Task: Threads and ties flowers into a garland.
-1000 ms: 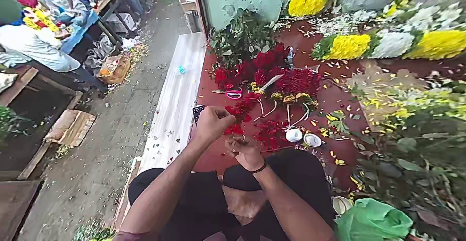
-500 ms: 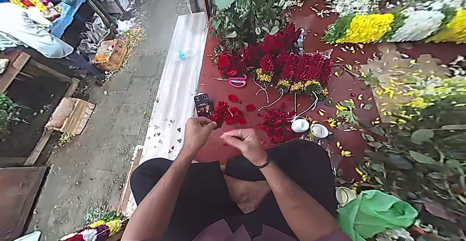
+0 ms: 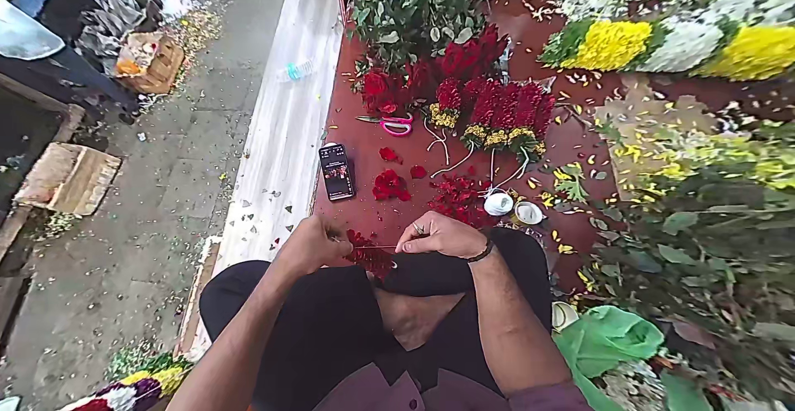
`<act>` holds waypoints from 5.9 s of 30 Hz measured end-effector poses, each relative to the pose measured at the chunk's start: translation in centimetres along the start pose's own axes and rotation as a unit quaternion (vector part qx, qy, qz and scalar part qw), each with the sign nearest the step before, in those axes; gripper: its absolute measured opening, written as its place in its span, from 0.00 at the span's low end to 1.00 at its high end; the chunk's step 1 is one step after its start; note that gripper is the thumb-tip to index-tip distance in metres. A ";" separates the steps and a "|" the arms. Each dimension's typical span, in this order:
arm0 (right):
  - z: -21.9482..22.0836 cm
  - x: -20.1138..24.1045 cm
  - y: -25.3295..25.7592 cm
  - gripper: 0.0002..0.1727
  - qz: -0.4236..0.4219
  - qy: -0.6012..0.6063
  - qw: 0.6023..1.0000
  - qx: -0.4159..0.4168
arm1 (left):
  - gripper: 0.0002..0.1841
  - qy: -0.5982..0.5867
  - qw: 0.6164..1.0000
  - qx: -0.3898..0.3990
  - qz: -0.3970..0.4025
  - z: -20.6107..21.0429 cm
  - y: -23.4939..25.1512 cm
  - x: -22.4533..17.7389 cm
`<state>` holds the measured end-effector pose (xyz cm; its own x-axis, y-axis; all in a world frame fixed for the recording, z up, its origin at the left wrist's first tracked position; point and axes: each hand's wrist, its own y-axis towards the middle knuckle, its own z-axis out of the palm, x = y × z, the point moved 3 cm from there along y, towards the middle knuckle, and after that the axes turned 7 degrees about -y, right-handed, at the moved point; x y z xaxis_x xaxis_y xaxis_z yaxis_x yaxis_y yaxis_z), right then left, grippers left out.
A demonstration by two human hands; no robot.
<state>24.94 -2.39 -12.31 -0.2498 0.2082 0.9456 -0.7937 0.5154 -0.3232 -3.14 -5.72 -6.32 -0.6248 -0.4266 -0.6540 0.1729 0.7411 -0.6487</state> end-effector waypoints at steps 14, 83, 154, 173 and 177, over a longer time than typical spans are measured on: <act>-7.3 -13.0 10.5 0.17 0.333 -0.355 0.818 -0.305 | 0.07 -0.083 0.995 -0.056 -0.022 0.6 0.8 5.3; 7.2 -1.8 4.1 0.48 0.124 0.113 0.966 -0.196 | 0.05 -0.188 0.981 0.004 0.040 3.0 1.2 4.0; -4.9 -10.4 9.0 0.30 0.280 0.060 0.888 -0.361 | 0.08 -0.059 0.998 -0.030 -0.001 0.1 0.8 4.0; -1.0 -4.8 4.6 0.13 0.122 0.118 0.917 -0.361 | 0.09 -0.064 0.997 -0.040 -0.009 0.2 0.8 4.6; -0.3 -4.0 3.9 0.09 0.098 0.104 0.921 -0.362 | 0.08 -0.064 0.997 -0.033 -0.007 0.4 0.9 4.6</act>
<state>23.00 -0.93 -17.37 -0.1764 0.4720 0.8638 -0.1474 0.8550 -0.4973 -5.57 -7.22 -10.11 -0.5245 -0.4960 -0.6920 0.1122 0.7654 -0.6337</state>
